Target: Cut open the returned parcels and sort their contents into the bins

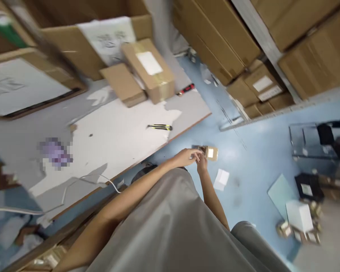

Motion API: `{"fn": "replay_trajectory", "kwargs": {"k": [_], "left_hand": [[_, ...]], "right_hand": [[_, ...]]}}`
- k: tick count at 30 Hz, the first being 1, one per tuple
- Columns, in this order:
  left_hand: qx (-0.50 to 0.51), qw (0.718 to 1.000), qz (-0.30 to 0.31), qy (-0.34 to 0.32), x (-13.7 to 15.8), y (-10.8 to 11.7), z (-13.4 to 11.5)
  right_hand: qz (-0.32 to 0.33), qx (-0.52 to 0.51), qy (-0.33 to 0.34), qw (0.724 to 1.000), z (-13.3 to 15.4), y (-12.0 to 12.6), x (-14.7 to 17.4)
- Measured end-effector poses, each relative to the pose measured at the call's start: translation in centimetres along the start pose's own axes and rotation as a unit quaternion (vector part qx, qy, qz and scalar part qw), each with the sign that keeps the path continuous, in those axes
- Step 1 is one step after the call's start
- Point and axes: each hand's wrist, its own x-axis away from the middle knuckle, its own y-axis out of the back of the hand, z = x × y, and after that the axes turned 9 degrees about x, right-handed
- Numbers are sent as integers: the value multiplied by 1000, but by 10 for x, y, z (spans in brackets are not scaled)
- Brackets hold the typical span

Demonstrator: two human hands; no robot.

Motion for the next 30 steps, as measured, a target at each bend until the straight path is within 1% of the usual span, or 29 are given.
{"fn": "replay_trajectory", "kwargs": {"k": [1, 3, 4, 6, 8, 10, 12, 14, 17, 20, 22, 24, 27, 30], "left_hand": [[33, 998, -59, -5, 22, 25, 7], [94, 980, -173, -11, 70, 68, 25], [122, 966, -227, -11, 94, 85, 36], [166, 931, -325, -6, 141, 112, 56], [195, 888, -417, 10, 182, 130, 74], [218, 840, -496, 28, 212, 143, 86], [238, 801, -549, 40, 232, 153, 92], [250, 775, -578, 48, 242, 163, 95], [257, 758, -597, 49, 241, 180, 99], [270, 754, -598, 33, 220, 204, 99], [274, 754, -596, 34, 194, 225, 97], [270, 755, -594, 60, 161, 251, 93], [265, 753, -593, 111, 106, 294, 85], [265, 751, -593, 119, 60, 333, 81]], "right_hand": [[16, 8, -1, 1000, 11, -28, -10], [44, 19, 3, 999, 32, -86, -23], [63, 23, 11, 998, 42, -115, -27], [100, 28, 29, 994, 61, -172, -31], [132, 31, 45, 990, 78, -223, -30], [163, 31, 61, 984, 92, -266, -26], [195, 32, 80, 977, 101, -299, -22], [228, 45, 100, 967, 108, -324, -21], [256, 91, 119, 955, 119, -350, -31], [249, 155, 148, 945, 137, -369, -58], [241, 188, 167, 938, 152, -380, -83], [245, 209, 176, 930, 166, -391, -108], [272, 237, 192, 913, 181, -407, -140], [311, 261, 228, 885, 186, -421, -164]]}}
